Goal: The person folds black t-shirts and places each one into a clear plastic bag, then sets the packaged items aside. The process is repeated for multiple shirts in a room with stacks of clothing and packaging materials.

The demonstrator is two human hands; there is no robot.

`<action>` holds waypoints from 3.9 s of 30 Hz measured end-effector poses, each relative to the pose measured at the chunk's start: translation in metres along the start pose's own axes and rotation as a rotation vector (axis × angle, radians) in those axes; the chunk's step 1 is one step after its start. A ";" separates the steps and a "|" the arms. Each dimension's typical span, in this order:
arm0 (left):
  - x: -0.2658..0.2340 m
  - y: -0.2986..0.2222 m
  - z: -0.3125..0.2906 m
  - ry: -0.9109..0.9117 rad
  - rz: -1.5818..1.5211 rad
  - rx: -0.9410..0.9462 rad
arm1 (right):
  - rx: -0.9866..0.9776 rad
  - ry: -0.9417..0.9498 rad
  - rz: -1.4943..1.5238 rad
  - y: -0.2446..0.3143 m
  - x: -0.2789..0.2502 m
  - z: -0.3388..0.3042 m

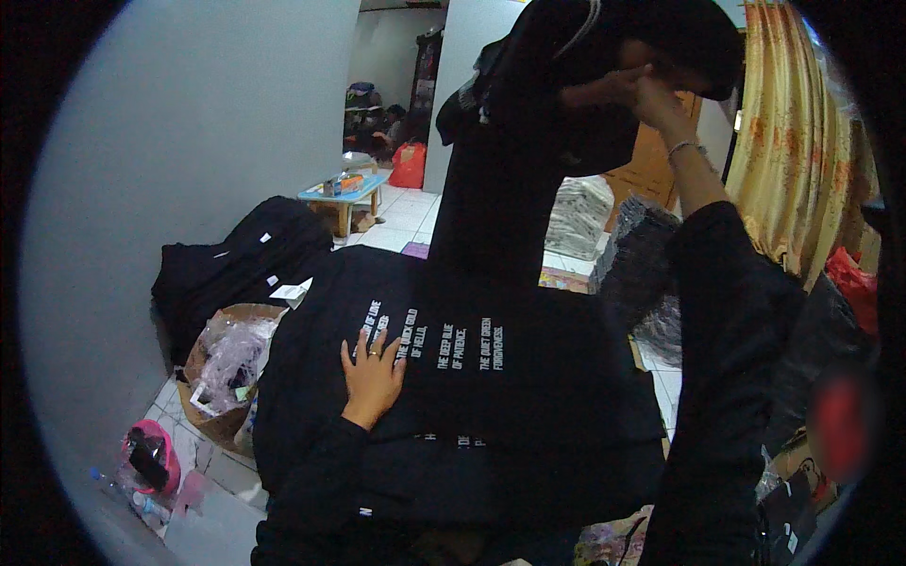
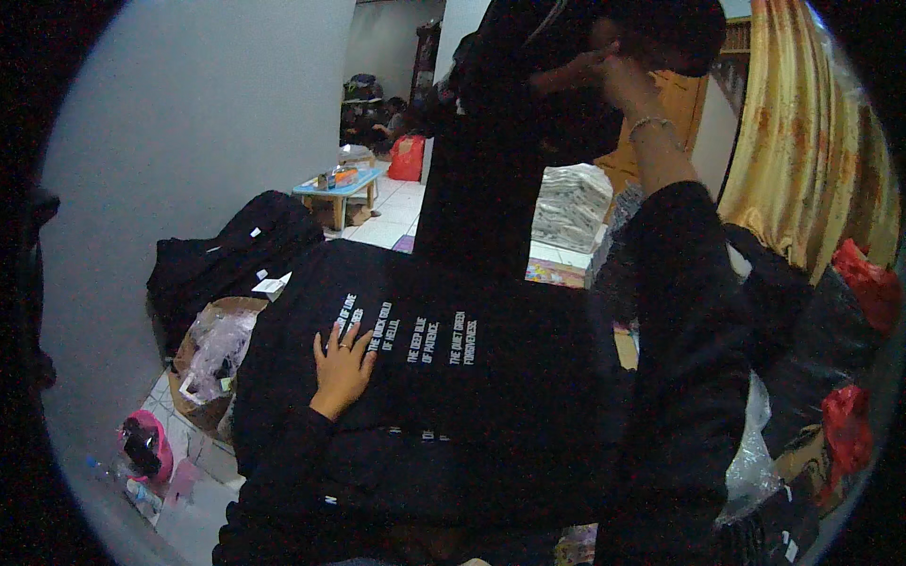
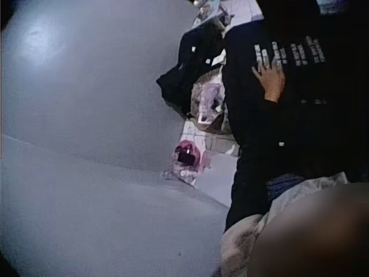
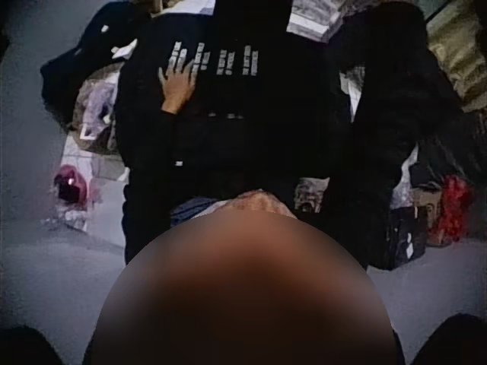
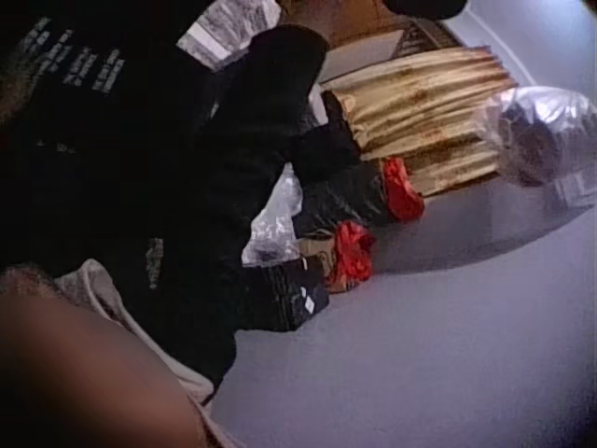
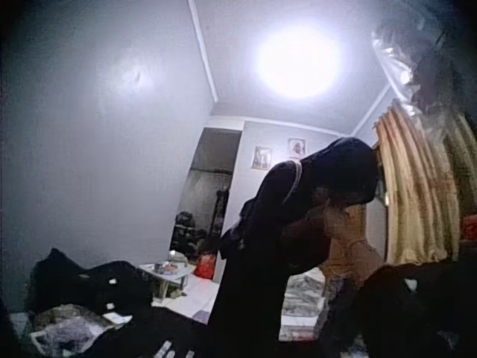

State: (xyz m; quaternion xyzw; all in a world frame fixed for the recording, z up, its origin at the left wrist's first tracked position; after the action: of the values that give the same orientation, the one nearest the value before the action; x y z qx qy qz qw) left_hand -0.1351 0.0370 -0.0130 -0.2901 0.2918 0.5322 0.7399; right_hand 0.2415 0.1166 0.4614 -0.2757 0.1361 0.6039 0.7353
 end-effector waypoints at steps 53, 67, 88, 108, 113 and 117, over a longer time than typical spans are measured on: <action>-0.076 0.132 -0.008 -0.162 0.003 -0.588 | 0.675 0.143 0.923 -0.089 0.190 -0.470; -0.065 -0.056 -0.003 0.325 -0.278 0.523 | 1.107 0.852 1.519 -0.066 0.133 -0.483; -0.157 0.033 -0.205 -0.200 -0.978 -0.866 | 0.112 0.948 1.842 0.238 0.007 -0.330; -0.133 0.064 -0.240 -0.620 -0.797 -1.216 | -0.003 0.161 1.401 0.466 0.104 -0.323; -0.124 0.050 -0.251 -0.777 -1.150 -1.378 | -0.174 0.318 1.280 0.486 0.110 -0.330; -0.135 0.054 -0.245 -0.744 -1.129 -1.207 | -0.320 0.307 1.368 0.471 0.086 -0.329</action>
State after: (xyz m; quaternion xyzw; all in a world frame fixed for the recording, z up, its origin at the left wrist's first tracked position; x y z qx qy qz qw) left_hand -0.2527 -0.2131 -0.0819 -0.5377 -0.4805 0.2122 0.6595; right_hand -0.1484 0.0549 0.0348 -0.3149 0.2902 0.8962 0.1156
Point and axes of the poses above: each hand's wrist, its own z-axis towards the middle knuckle, its own x-axis out of the palm, y = z × x, the point moved 5 cm from there along z, towards the middle knuckle, and after that the axes turned 3 degrees about -y, right-handed, at the moved point
